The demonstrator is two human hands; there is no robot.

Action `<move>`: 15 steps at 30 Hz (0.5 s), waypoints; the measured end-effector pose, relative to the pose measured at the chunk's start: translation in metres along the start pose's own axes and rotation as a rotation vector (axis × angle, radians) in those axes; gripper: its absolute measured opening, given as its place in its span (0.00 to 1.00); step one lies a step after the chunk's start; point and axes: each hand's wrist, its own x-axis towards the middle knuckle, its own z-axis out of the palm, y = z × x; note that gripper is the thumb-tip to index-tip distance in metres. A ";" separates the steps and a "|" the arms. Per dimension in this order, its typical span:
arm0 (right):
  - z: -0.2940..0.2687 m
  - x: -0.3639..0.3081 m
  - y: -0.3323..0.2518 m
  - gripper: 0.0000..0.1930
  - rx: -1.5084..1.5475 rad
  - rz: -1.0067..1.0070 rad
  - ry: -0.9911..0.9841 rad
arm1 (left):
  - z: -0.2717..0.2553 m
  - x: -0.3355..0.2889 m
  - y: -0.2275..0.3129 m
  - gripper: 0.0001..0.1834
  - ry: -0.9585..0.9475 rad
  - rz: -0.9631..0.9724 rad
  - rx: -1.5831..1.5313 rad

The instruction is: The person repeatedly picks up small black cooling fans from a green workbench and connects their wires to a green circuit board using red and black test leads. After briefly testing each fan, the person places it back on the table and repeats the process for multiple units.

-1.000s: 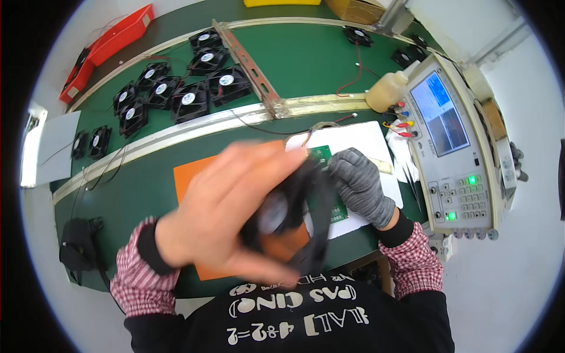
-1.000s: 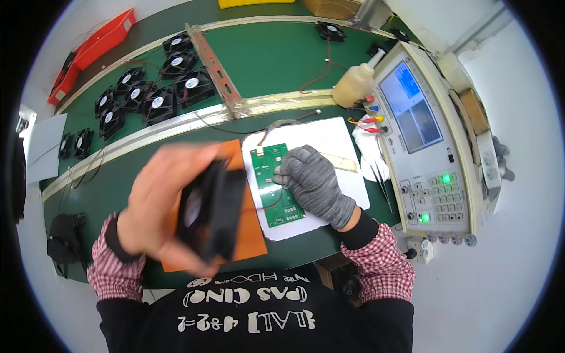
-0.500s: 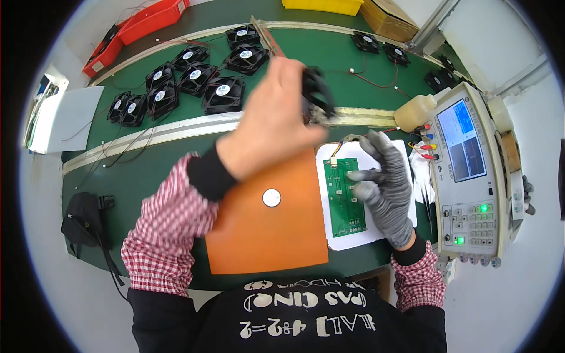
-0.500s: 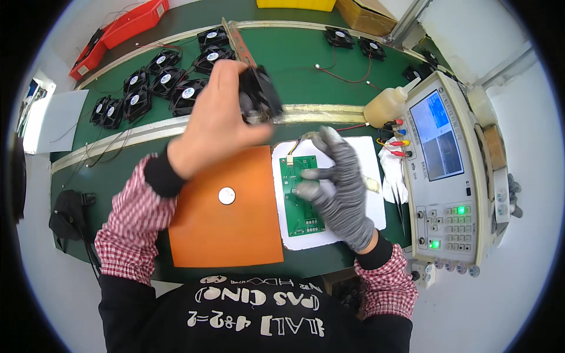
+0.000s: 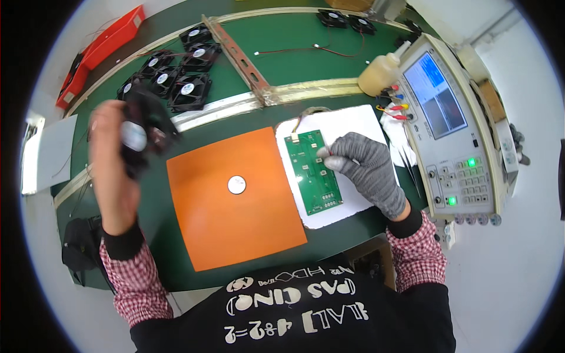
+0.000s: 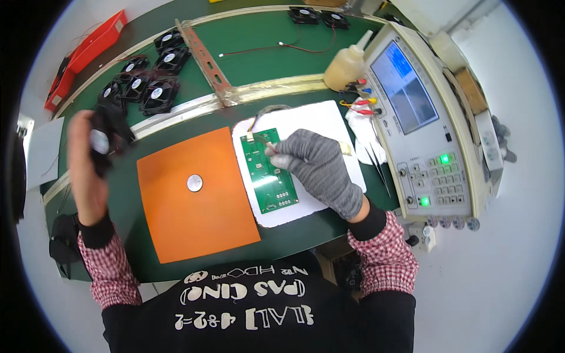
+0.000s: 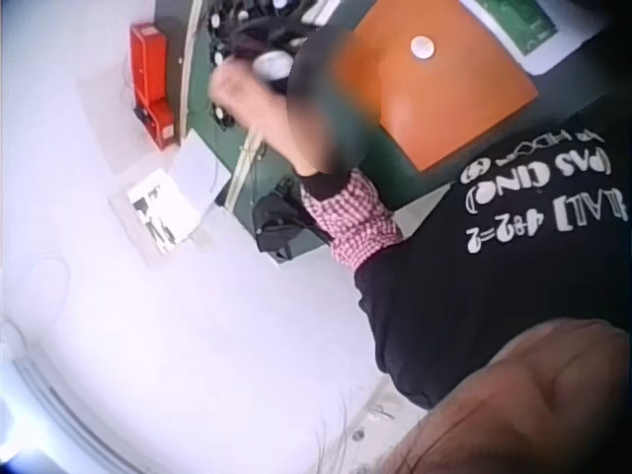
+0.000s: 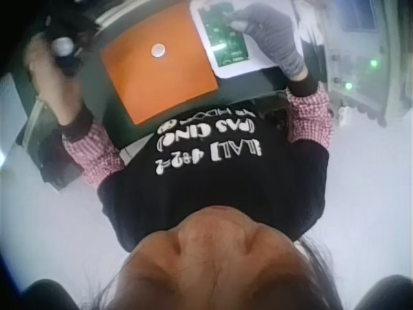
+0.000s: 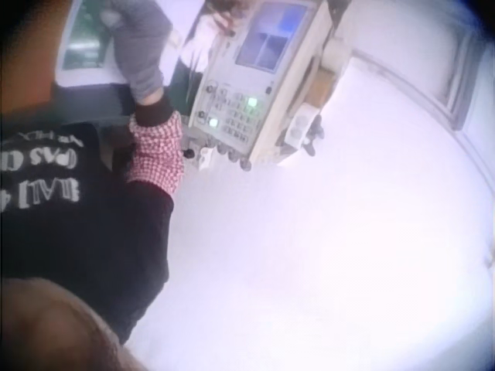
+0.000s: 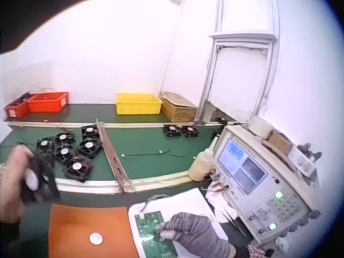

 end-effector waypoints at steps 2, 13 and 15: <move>0.009 0.004 0.005 0.08 0.283 0.138 0.042 | 0.029 -0.038 -0.004 0.11 -0.285 -0.389 0.000; 0.020 0.008 0.030 0.10 -0.157 -0.265 -0.026 | 0.063 -0.078 -0.047 0.54 -0.683 0.395 0.812; 0.019 0.012 0.030 0.10 -0.311 -0.380 -0.081 | 0.066 -0.080 -0.049 0.54 -0.660 0.418 0.899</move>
